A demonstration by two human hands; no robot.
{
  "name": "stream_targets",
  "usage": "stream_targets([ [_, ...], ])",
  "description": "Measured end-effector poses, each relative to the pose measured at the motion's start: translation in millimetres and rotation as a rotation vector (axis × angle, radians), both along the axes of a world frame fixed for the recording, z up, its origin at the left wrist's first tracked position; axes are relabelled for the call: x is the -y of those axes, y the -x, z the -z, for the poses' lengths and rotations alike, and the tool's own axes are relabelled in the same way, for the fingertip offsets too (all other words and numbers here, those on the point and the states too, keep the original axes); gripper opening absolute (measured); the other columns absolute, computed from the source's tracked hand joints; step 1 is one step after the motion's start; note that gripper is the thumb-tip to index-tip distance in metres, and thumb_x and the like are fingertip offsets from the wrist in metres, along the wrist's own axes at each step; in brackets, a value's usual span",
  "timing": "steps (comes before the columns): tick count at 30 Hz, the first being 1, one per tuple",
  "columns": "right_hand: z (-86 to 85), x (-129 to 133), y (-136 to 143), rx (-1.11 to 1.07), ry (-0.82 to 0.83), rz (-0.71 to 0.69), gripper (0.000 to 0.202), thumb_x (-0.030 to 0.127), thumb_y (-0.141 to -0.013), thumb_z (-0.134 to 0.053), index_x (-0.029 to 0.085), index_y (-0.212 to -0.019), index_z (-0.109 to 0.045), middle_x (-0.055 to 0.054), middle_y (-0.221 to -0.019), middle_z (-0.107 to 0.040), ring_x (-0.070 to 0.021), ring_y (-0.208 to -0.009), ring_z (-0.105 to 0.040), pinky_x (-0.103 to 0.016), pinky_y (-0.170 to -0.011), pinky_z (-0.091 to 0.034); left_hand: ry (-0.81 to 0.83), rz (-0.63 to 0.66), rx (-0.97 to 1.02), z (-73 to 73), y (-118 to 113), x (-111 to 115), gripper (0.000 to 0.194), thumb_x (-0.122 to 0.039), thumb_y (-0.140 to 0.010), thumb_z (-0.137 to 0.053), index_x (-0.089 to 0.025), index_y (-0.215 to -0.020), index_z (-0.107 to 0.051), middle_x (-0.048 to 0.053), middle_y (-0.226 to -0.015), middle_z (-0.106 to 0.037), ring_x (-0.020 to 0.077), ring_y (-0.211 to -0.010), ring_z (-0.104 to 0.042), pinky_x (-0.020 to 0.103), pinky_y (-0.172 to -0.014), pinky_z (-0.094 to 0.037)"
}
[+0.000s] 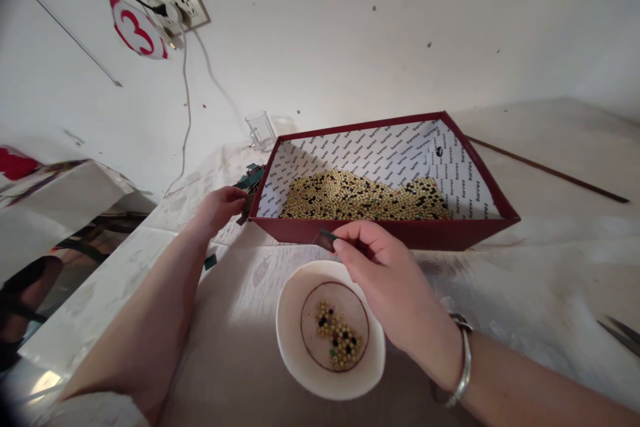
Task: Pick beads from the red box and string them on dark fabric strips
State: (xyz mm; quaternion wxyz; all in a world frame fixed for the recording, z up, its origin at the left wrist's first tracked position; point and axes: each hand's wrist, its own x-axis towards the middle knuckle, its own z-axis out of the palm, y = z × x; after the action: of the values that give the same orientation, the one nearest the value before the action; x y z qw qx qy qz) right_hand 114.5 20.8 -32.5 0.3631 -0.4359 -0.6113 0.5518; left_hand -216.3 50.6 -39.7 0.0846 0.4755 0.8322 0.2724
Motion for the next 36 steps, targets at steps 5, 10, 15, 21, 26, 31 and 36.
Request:
stream_targets([
  [5,-1.2,0.4,-0.8,0.041,-0.019,0.006,0.02,0.04,-0.083,-0.051,0.022,-0.087,-0.058,0.005,-0.056,-0.045,-0.0088,-0.048,-0.038,-0.021,-0.042,-0.03,-0.087,-0.024,-0.008,-9.1,0.4,3.0,0.023,-0.032,-0.066,-0.054,-0.02,-0.081,-0.067,0.0,-0.068,-0.066,0.0151,-0.062,-0.058,0.025,-0.056,-0.041],
  [10,-1.7,0.8,-1.7,0.056,-0.029,0.006,0.02,0.04,-0.083,-0.051,0.022,-0.087,-0.058,0.005,-0.055,-0.045,-0.0093,-0.047,-0.039,-0.021,-0.041,-0.031,-0.206,-0.038,0.082,-18.0,-5.9,3.3,0.026,-0.033,-0.07,-0.052,-0.018,-0.089,-0.063,0.002,-0.07,-0.066,0.0147,-0.061,-0.059,0.024,-0.055,-0.044],
  [15,-0.8,0.5,-0.2,0.056,-0.04,0.007,0.018,0.039,-0.083,-0.05,0.023,-0.088,-0.058,0.004,-0.057,-0.049,-0.0104,-0.049,-0.042,-0.021,-0.041,-0.032,-0.345,0.098,0.222,-32.3,-32.1,8.3,0.025,-0.038,-0.08,-0.046,-0.018,-0.091,-0.056,0.002,-0.078,-0.067,0.0117,-0.061,-0.062,0.023,-0.056,-0.049],
  [21,-4.3,0.3,1.4,0.064,-0.09,0.014,0.016,0.036,-0.083,-0.051,0.023,-0.086,-0.059,0.003,-0.059,-0.05,-0.0112,-0.051,-0.045,-0.022,-0.043,-0.034,-0.586,0.317,0.299,-62.2,-75.2,33.7,0.02,-0.024,-0.077,-0.057,-0.02,-0.097,-0.055,0.0,-0.074,-0.065,0.0099,-0.062,-0.062,0.02,-0.056,-0.05],
  [26,-8.6,0.6,1.2,0.073,-0.059,-0.01,0.015,0.035,-0.083,-0.05,0.023,-0.081,-0.059,0.004,-0.057,-0.047,-0.0102,-0.05,-0.042,-0.021,-0.043,-0.031,-0.611,0.44,0.356,-77.6,-108.2,58.4,0.036,-0.021,-0.077,-0.06,-0.019,-0.113,-0.052,0.001,-0.077,-0.068,0.0116,-0.067,-0.065,0.022,-0.062,-0.053],
  [31,-10.8,2.6,0.8,-0.01,-0.021,-0.05,0.013,0.033,-0.084,-0.05,0.022,-0.082,-0.058,0.005,-0.055,-0.044,-0.009,-0.049,-0.04,-0.02,-0.044,-0.033,-0.467,0.552,0.517,-67.9,-129.3,67.9,0.01,-0.025,-0.081,-0.058,-0.018,-0.088,-0.056,0.001,-0.074,-0.068,0.0124,-0.066,-0.066,0.023,-0.062,-0.054],
  [36,-17.0,8.5,-1.2,-0.103,-0.119,-0.15,0.007,0.022,-0.08,-0.052,0.022,-0.082,-0.058,0.001,-0.081,-0.058,-0.0083,-0.061,-0.049,-0.021,-0.055,-0.043,-0.293,0.606,0.427,-58.7,-140.4,70.7,0.013,-0.03,-0.082,-0.057,-0.018,-0.079,-0.052,-0.001,-0.065,-0.065,0.0104,-0.059,-0.061,0.02,-0.054,-0.046],
])
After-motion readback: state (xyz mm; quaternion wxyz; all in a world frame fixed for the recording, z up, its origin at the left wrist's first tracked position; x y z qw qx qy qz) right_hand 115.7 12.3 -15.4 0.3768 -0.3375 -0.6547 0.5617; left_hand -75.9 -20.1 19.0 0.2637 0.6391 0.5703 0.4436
